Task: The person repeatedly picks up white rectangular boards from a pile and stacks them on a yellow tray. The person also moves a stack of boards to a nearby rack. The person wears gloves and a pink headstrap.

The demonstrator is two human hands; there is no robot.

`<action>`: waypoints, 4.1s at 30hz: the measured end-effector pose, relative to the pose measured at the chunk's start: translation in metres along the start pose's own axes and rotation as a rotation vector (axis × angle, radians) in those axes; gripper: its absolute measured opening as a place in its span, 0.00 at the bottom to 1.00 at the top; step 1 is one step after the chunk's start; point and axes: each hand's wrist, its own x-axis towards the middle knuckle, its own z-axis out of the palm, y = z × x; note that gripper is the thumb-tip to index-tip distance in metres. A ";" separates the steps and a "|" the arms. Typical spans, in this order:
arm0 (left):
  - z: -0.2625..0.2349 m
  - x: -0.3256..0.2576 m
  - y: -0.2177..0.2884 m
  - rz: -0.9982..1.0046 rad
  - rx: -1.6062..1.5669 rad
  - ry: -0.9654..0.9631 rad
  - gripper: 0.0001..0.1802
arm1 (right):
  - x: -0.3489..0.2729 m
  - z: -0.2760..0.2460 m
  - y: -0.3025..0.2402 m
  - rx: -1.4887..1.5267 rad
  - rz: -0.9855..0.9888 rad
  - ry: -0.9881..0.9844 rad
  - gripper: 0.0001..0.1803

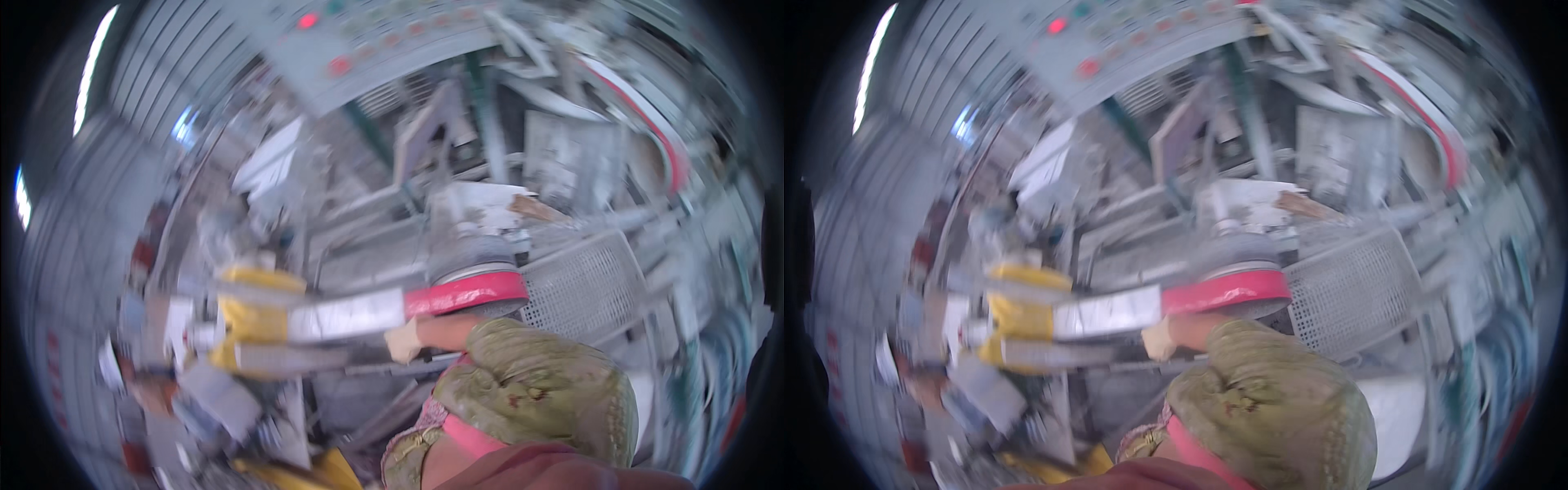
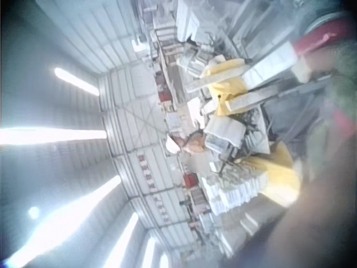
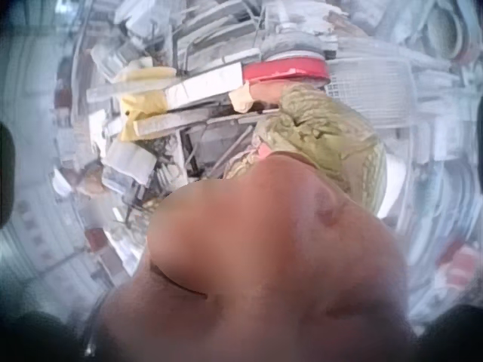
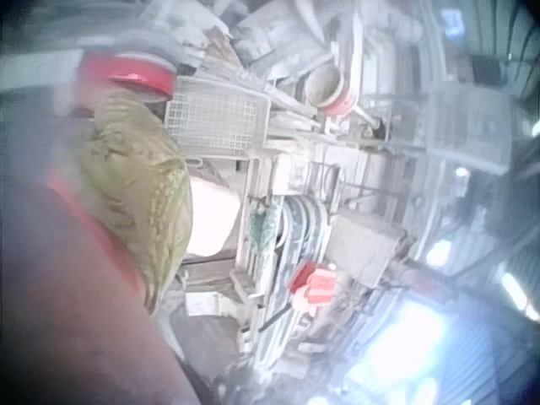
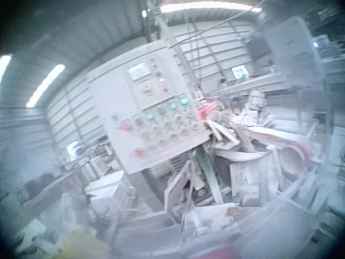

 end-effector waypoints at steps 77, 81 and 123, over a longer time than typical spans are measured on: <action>-0.057 -0.098 0.071 -0.512 -0.054 -0.203 0.15 | -0.053 -0.064 0.031 -0.416 0.053 0.343 0.41; -0.052 -0.100 0.072 -0.571 -0.058 -0.198 0.14 | -0.040 -0.063 0.024 -0.401 0.134 0.286 0.51; -0.131 -0.172 0.066 -1.776 -0.516 0.332 0.30 | 0.097 0.012 -0.372 0.638 -0.651 -0.288 0.36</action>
